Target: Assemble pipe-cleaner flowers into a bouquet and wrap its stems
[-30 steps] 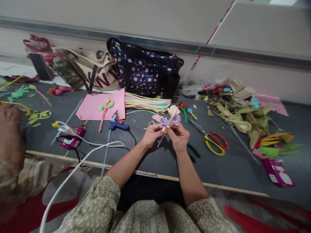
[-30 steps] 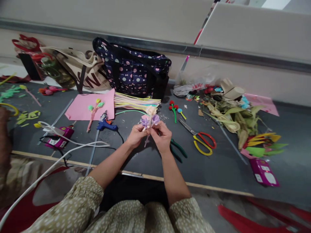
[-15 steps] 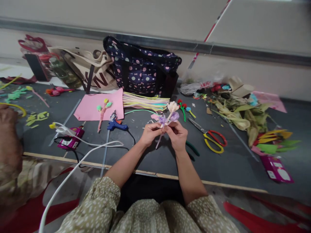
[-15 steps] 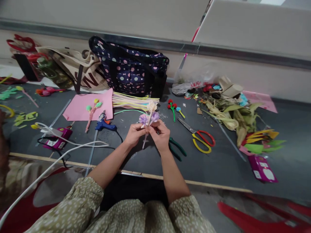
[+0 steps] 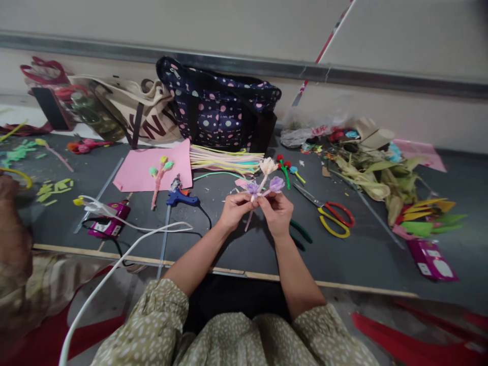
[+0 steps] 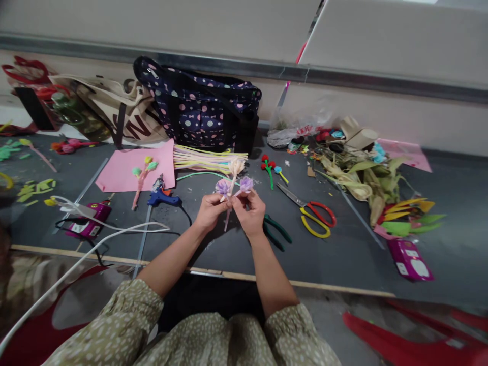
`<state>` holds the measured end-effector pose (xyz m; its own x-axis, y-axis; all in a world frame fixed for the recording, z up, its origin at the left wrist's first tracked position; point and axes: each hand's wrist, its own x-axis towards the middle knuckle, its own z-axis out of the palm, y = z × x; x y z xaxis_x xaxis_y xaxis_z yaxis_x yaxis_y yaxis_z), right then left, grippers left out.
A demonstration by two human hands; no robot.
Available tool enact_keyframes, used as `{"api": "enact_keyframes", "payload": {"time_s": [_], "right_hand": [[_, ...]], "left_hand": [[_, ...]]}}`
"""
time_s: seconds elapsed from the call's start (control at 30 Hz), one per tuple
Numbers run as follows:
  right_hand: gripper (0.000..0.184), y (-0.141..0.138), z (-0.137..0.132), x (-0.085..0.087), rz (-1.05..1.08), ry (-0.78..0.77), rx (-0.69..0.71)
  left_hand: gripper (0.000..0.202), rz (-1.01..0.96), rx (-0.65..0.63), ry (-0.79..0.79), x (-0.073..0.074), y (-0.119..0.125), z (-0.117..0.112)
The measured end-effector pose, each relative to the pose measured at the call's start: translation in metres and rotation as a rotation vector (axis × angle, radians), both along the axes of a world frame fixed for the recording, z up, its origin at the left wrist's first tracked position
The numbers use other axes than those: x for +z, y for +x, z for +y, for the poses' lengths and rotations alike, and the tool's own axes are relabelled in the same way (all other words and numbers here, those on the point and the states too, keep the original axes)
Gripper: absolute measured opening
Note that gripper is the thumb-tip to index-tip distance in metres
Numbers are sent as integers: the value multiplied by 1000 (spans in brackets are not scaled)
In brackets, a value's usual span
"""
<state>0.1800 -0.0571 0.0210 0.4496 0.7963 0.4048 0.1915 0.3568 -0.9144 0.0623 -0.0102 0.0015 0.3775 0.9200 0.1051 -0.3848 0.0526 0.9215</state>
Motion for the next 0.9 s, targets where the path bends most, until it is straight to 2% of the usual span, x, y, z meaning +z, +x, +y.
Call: {"api": "enact_keyframes", "payload": {"time_s": [0.37, 0.67, 0.9], "right_hand": [[18, -5, 3, 1, 151, 20, 19], [18, -1, 3, -4, 121, -1, 48], [19, -2, 3, -4, 112, -1, 19]], "left_hand": [[22, -12, 9, -41, 1, 0, -1], [21, -11, 1, 2, 1, -1, -1], [21, -28, 17, -28, 1, 0, -2]]}}
